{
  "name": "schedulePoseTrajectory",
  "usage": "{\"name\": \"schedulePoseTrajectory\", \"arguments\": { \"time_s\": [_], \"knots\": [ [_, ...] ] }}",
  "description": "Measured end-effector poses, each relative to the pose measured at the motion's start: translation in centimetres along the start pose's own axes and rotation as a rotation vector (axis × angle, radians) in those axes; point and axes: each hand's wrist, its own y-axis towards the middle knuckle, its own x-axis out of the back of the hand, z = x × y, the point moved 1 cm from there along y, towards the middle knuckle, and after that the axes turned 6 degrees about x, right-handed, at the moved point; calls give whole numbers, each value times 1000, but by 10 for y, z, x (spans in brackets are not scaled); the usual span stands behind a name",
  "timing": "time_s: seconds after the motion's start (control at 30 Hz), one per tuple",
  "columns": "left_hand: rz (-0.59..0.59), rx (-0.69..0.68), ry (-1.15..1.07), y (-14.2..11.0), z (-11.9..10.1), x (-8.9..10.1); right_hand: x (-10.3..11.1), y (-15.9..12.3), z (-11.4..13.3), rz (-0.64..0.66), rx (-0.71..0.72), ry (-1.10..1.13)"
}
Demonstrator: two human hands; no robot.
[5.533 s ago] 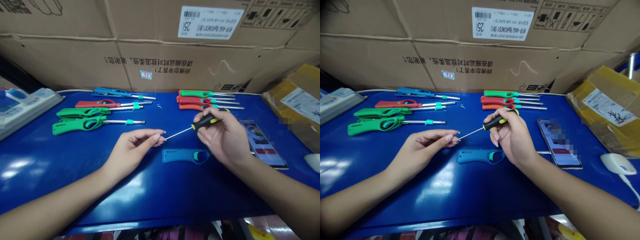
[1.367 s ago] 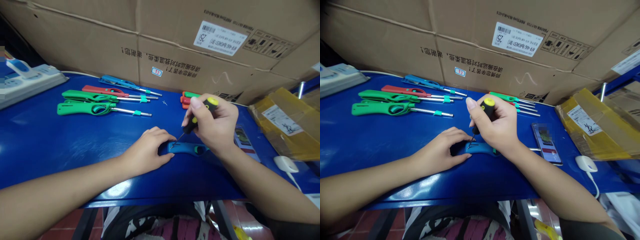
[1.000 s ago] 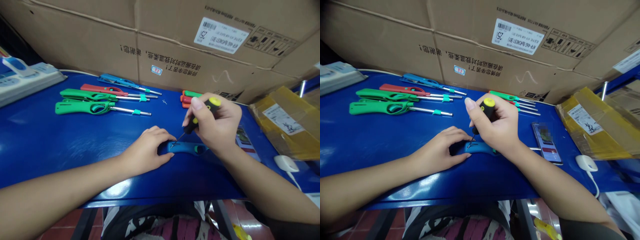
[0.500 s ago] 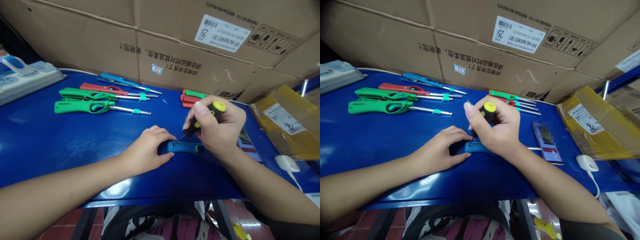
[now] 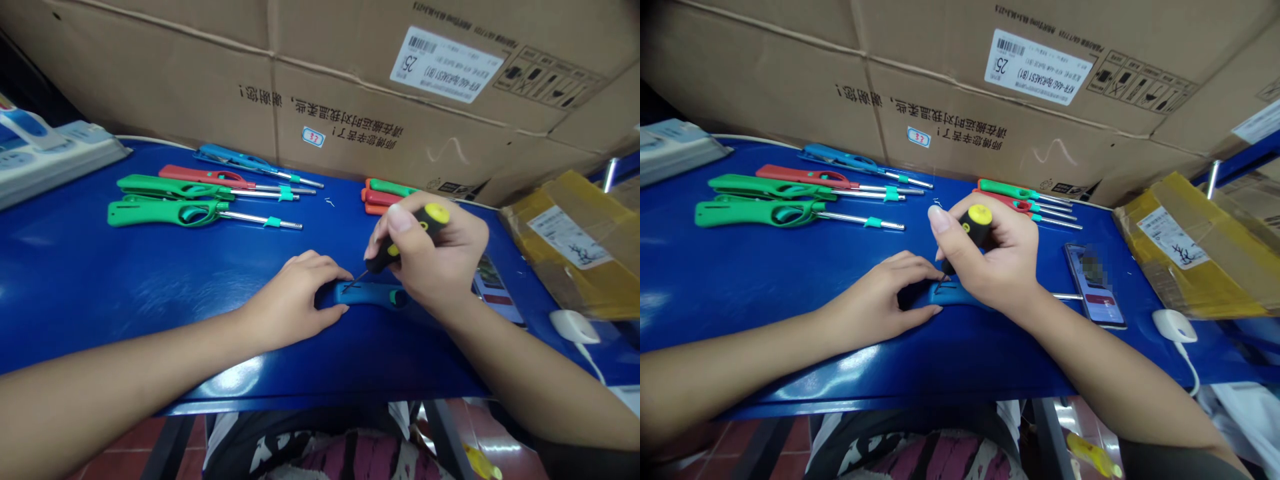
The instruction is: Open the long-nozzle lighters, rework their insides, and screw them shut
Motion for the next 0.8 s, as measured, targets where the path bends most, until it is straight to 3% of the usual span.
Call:
{"name": "schedulePoseTrajectory", "arguments": {
  "time_s": [0.8],
  "knots": [
    [-7, -17, 4, 2, 1, -1, -1, -1, -1, 12, 36, -26]
  ]
}}
